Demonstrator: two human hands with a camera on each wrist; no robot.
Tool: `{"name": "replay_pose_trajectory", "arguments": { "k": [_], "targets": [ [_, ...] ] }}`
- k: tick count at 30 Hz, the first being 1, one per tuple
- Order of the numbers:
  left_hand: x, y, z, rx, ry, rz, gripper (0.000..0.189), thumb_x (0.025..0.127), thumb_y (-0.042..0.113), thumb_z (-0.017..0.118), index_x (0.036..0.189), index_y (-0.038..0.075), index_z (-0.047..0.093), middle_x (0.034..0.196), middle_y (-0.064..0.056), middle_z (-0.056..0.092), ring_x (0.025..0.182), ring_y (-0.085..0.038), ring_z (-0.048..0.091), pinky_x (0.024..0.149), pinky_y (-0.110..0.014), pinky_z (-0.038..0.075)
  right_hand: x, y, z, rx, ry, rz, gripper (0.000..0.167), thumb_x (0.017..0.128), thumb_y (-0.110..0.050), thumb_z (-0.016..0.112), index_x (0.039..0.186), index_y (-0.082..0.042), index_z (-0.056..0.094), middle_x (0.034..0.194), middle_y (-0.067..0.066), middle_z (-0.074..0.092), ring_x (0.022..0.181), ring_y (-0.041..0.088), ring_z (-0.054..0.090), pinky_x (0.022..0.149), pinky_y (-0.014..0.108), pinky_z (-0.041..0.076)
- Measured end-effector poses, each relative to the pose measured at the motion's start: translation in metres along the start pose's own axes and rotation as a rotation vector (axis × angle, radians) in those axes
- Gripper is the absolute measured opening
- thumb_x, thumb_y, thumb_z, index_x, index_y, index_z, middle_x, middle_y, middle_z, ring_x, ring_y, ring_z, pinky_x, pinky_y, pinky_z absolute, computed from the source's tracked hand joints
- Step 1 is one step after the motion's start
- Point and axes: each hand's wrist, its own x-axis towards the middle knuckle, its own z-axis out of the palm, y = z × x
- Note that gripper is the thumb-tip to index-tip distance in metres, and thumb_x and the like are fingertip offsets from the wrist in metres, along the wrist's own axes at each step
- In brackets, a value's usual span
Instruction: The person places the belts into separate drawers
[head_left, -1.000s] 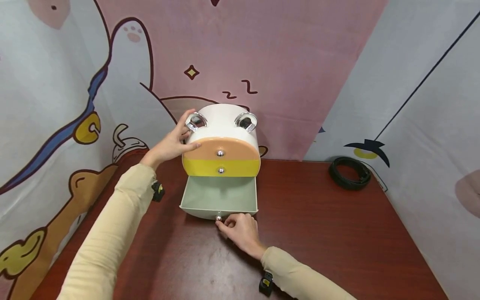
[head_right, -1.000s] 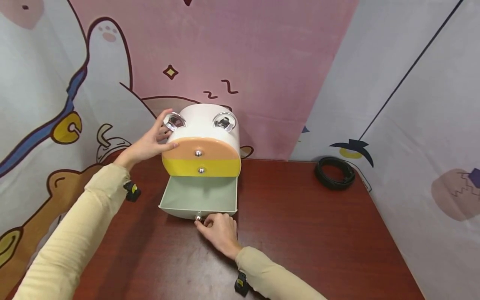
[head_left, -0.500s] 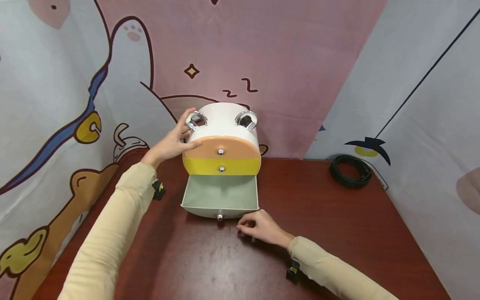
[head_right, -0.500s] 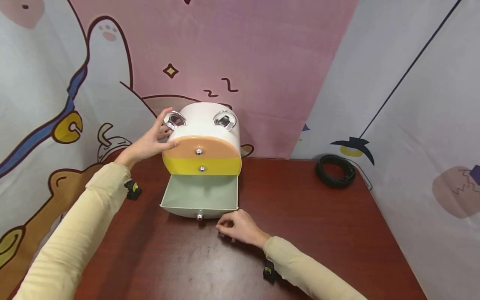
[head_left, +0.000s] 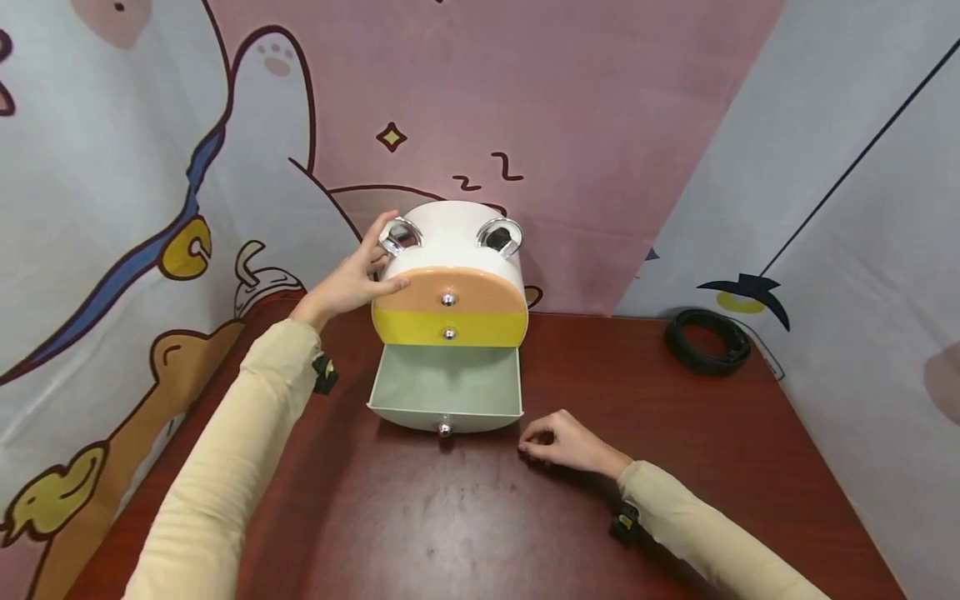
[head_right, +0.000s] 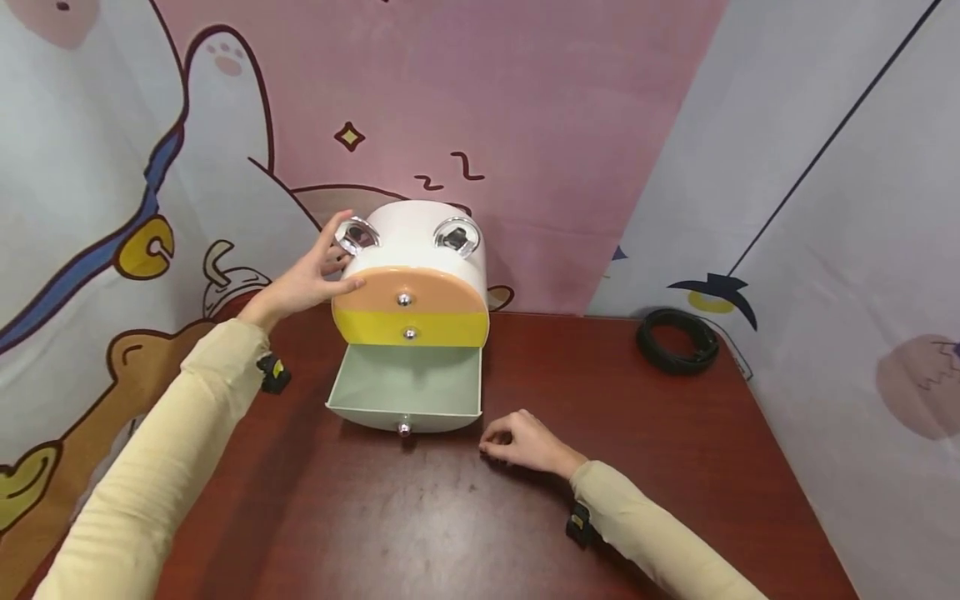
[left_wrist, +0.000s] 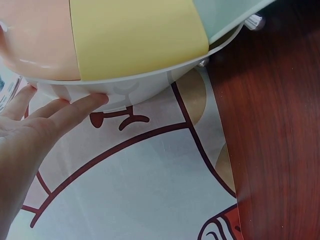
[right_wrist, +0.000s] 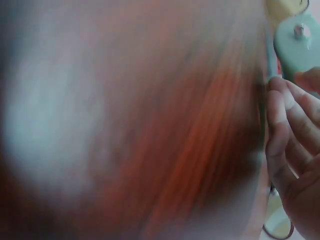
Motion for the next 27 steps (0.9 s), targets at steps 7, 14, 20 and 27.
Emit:
{"name": "replay_pose_trajectory", "arguments": {
  "k": [7, 14, 20, 27],
  "targets": [
    [0.001, 0.001, 0.001, -0.001, -0.003, 0.020, 0.095, 0.089, 0.013, 0.071, 0.151, 0.048, 0.007, 0.141, -0.024, 0.041, 0.135, -0.051, 0.024, 0.104, -0.059, 0.029, -0.005, 0.018, -0.024, 0.037, 0.016, 0.065, 0.008, 0.090, -0.006, 0.067, 0.093, -0.008, 0.074, 0.079, -0.004, 0.068, 0.063, 0.005, 0.059, 0.053, 0.025, 0.050],
    [0.000, 0.000, 0.000, 0.014, 0.002, 0.000, 0.096, 0.090, 0.014, 0.071, 0.150, 0.049, 0.005, 0.142, -0.022, 0.041, 0.135, -0.050, 0.025, 0.104, -0.059, 0.029, -0.005, 0.032, -0.049, 0.092, 0.021, 0.184, 0.012, 0.092, -0.008, 0.065, 0.100, -0.005, 0.073, 0.084, 0.004, 0.070, 0.066, 0.014, 0.061, 0.053, 0.028, 0.051],
    [0.000, -0.001, 0.000, 0.014, 0.004, -0.001, 0.095, 0.090, 0.015, 0.071, 0.151, 0.047, 0.006, 0.139, -0.023, 0.043, 0.135, -0.050, 0.025, 0.105, -0.059, 0.028, -0.007, 0.042, -0.063, 0.104, 0.016, 0.236, 0.018, 0.093, -0.008, 0.063, 0.108, -0.002, 0.070, 0.091, 0.006, 0.070, 0.074, 0.020, 0.064, 0.061, 0.028, 0.052],
    [-0.001, 0.000, 0.001, 0.026, 0.007, -0.017, 0.095, 0.089, 0.017, 0.071, 0.151, 0.047, 0.005, 0.138, -0.023, 0.045, 0.135, -0.050, 0.026, 0.105, -0.060, 0.028, -0.008, 0.052, -0.079, 0.059, 0.094, 0.290, 0.020, 0.093, -0.011, 0.064, 0.110, -0.001, 0.069, 0.091, 0.008, 0.070, 0.073, 0.023, 0.063, 0.063, 0.031, 0.052]
  ]
}}
